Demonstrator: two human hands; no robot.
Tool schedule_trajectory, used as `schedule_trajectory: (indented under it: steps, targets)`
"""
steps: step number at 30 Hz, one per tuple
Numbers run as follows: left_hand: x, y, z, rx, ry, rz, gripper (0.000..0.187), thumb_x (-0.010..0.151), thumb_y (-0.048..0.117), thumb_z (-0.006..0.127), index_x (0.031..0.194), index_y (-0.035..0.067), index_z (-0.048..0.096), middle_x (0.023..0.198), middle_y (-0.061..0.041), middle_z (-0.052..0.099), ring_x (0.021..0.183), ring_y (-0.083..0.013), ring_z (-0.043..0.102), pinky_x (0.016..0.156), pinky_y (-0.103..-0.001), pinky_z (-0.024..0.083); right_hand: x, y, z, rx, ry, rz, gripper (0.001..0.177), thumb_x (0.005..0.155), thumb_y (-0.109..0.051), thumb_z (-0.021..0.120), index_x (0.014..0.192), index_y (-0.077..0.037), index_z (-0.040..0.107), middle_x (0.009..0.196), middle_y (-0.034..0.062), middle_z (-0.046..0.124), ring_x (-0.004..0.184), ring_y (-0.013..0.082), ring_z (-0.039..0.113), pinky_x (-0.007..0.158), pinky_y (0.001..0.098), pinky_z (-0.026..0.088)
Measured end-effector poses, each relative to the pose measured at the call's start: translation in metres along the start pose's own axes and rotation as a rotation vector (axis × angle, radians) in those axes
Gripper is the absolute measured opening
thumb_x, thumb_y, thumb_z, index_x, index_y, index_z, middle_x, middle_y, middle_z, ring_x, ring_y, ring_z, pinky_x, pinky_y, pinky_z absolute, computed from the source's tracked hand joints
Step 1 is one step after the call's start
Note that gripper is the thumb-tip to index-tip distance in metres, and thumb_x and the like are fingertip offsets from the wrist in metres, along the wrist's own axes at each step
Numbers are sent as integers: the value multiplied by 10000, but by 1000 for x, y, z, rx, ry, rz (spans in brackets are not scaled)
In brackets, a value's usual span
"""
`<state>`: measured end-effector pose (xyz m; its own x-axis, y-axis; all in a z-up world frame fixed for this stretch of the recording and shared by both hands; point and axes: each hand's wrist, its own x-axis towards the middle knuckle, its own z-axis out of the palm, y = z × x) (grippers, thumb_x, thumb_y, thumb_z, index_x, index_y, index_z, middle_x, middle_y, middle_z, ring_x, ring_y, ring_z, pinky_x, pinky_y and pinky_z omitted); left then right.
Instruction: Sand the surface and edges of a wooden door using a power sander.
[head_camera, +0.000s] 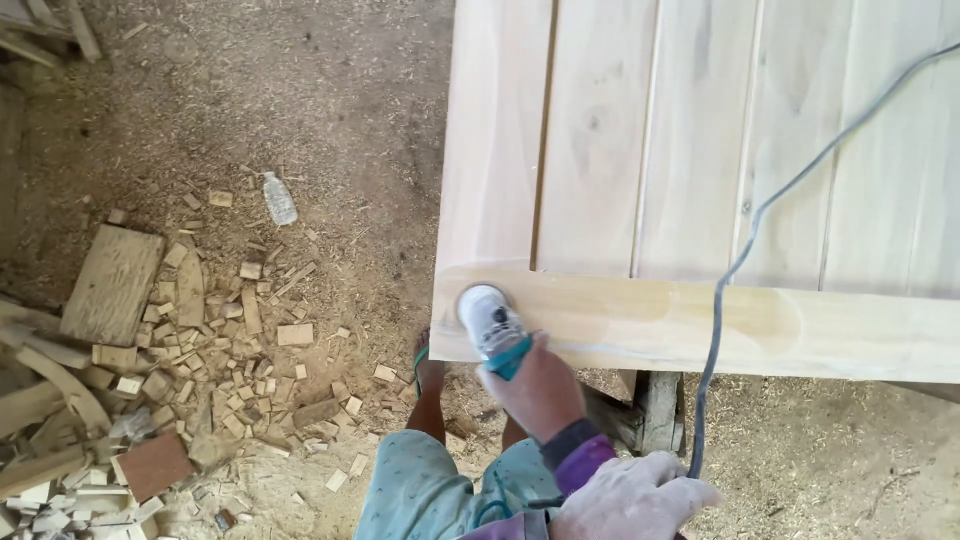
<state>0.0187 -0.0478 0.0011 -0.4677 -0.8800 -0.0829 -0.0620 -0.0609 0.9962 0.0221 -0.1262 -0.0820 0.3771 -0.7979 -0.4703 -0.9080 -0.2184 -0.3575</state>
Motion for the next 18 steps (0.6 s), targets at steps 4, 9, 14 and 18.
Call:
schedule_trajectory:
  steps: [4, 9, 14, 18]
  targets:
    - [12, 3, 11, -37, -62, -1, 426, 1010, 219, 600, 1428, 140, 631, 1200, -218, 611, 1169, -414, 650, 1045, -526, 506, -12, 52, -21, 51, -167, 315, 775, 816, -521, 770, 1244, 60, 486, 820, 75, 741, 641, 179, 746, 587, 317, 654]
    - [27, 5, 29, -104, -146, -51, 402, 1032, 237, 580, 1425, 176, 636, 1199, -233, 599, 1177, -442, 646, 1042, -537, 508, -35, 112, -37, 216, -34, 376, 730, 761, -449, 808, 1202, 51, 513, 905, 105, 746, 721, 204, 772, 664, 342, 671]
    - [40, 21, 26, -126, -278, -122, 430, 1033, 266, 575, 1457, 200, 589, 1285, -247, 553, 1242, -471, 590, 1074, -567, 454, -45, 159, -46, 296, 66, 509, 678, 789, -425, 815, 1174, 58, 534, 907, 137, 759, 729, 232, 778, 702, 350, 660]
    - [41, 21, 35, -127, -304, -148, 427, 1038, 265, 556, 1461, 220, 588, 1322, -232, 549, 1261, -473, 574, 1085, -569, 445, -50, 204, -48, 312, 135, 524, 634, 779, -400, 825, 1132, 52, 552, 850, 137, 774, 707, 221, 781, 678, 341, 658]
